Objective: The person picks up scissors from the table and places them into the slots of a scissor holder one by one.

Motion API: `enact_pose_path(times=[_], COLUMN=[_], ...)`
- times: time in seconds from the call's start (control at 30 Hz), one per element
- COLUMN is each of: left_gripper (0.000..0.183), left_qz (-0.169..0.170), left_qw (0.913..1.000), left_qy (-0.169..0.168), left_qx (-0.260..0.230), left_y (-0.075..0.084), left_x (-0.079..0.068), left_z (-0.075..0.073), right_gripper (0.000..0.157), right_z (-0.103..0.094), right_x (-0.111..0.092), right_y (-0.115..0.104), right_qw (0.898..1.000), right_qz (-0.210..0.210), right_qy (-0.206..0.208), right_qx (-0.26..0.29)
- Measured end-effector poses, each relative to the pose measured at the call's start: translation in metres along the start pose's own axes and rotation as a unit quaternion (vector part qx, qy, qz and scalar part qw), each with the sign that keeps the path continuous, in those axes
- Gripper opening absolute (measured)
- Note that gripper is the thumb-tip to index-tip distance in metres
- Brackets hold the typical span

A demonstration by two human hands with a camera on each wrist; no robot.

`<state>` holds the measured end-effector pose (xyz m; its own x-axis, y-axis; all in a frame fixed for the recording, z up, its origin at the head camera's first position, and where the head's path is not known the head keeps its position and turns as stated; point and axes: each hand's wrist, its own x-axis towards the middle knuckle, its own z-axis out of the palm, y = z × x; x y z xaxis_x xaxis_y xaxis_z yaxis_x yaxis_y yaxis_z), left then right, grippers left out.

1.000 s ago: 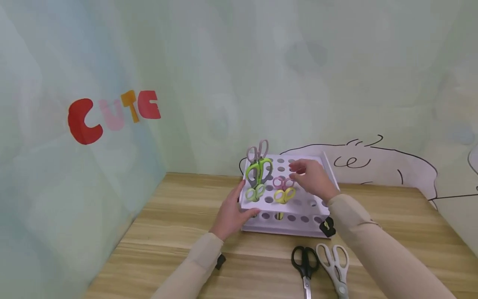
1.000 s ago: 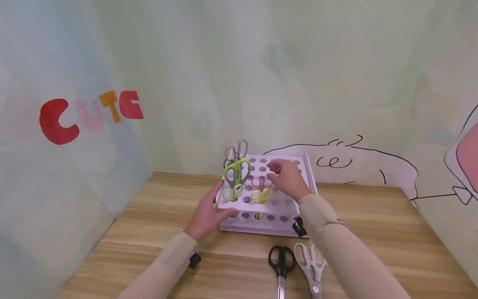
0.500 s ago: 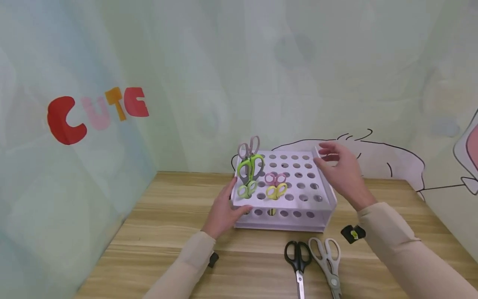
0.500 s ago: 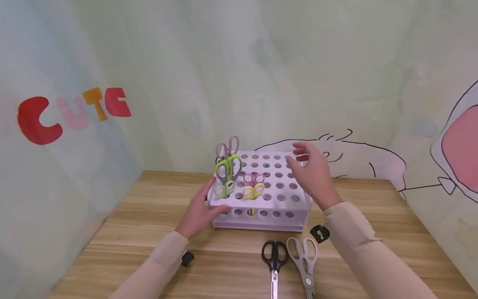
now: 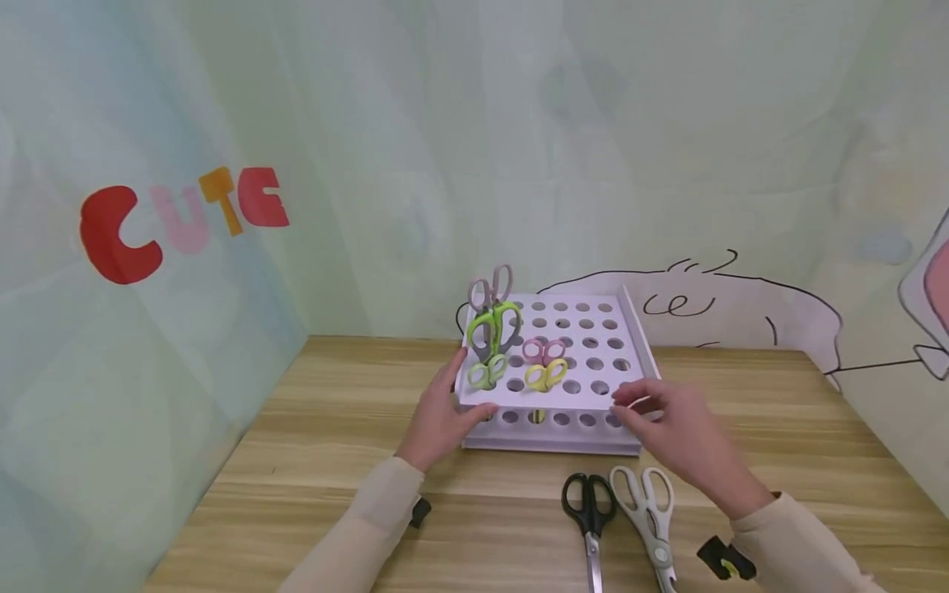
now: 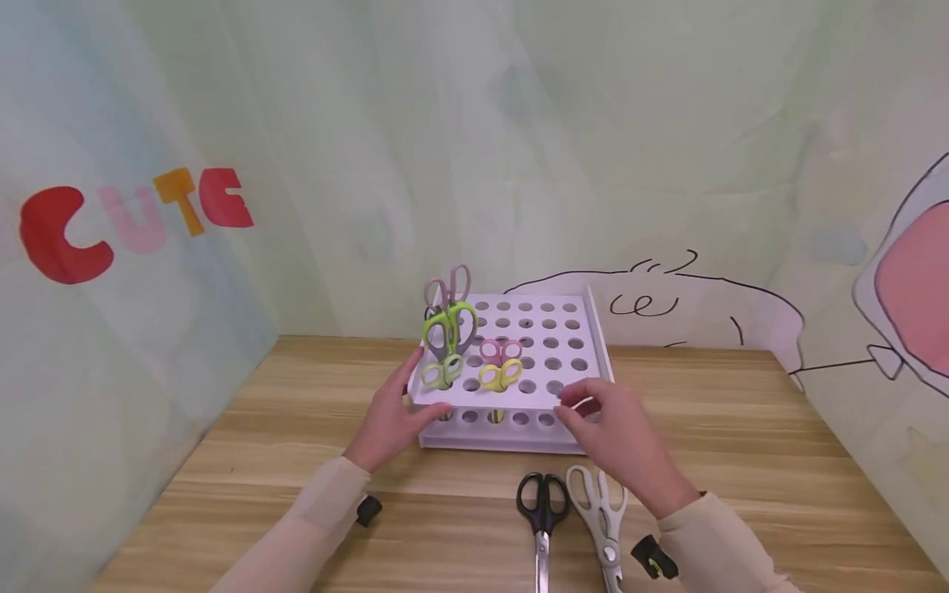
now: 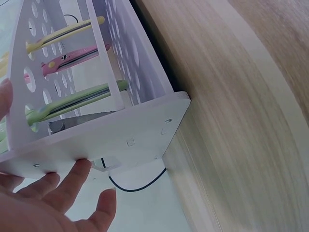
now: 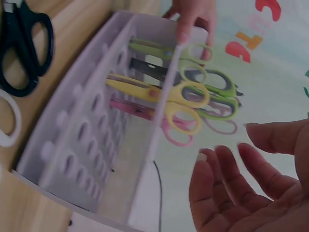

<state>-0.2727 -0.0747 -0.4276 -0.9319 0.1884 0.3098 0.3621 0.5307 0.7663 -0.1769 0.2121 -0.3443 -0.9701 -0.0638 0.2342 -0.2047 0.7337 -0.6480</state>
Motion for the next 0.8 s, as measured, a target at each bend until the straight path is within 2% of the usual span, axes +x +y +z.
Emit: enact_pose_path(times=[0.13, 0.3, 0.53, 0.8], left_gripper=[0.099, 0.099, 0.097, 0.096], left_qz=[0.001, -0.001, -0.007, -0.009], left_qw=[1.0000, 1.0000, 1.0000, 0.9999], left_qy=[-0.001, -0.002, 0.000, 0.000], left_qx=[-0.003, -0.004, -0.006, -0.010], left_y=[0.000, 0.000, -0.001, 0.000], left_x=[0.000, -0.001, -0.001, -0.002], left_z=[-0.001, -0.002, -0.001, -0.001], right_gripper=[0.021, 0.027, 0.049, 0.061], right_z=[0.017, 0.041, 0.065, 0.092], right_x=[-0.005, -0.009, -0.016, -0.026], right_y=[0.008, 0.018, 0.030, 0.040], right_qw=[0.999, 0.996, 0.989, 0.973], right_qz=[0.024, 0.031, 0.003, 0.036], right_qy=[-0.048, -0.076, -0.101, -0.112], right_qx=[-0.005, -0.022, -0.109, -0.200])
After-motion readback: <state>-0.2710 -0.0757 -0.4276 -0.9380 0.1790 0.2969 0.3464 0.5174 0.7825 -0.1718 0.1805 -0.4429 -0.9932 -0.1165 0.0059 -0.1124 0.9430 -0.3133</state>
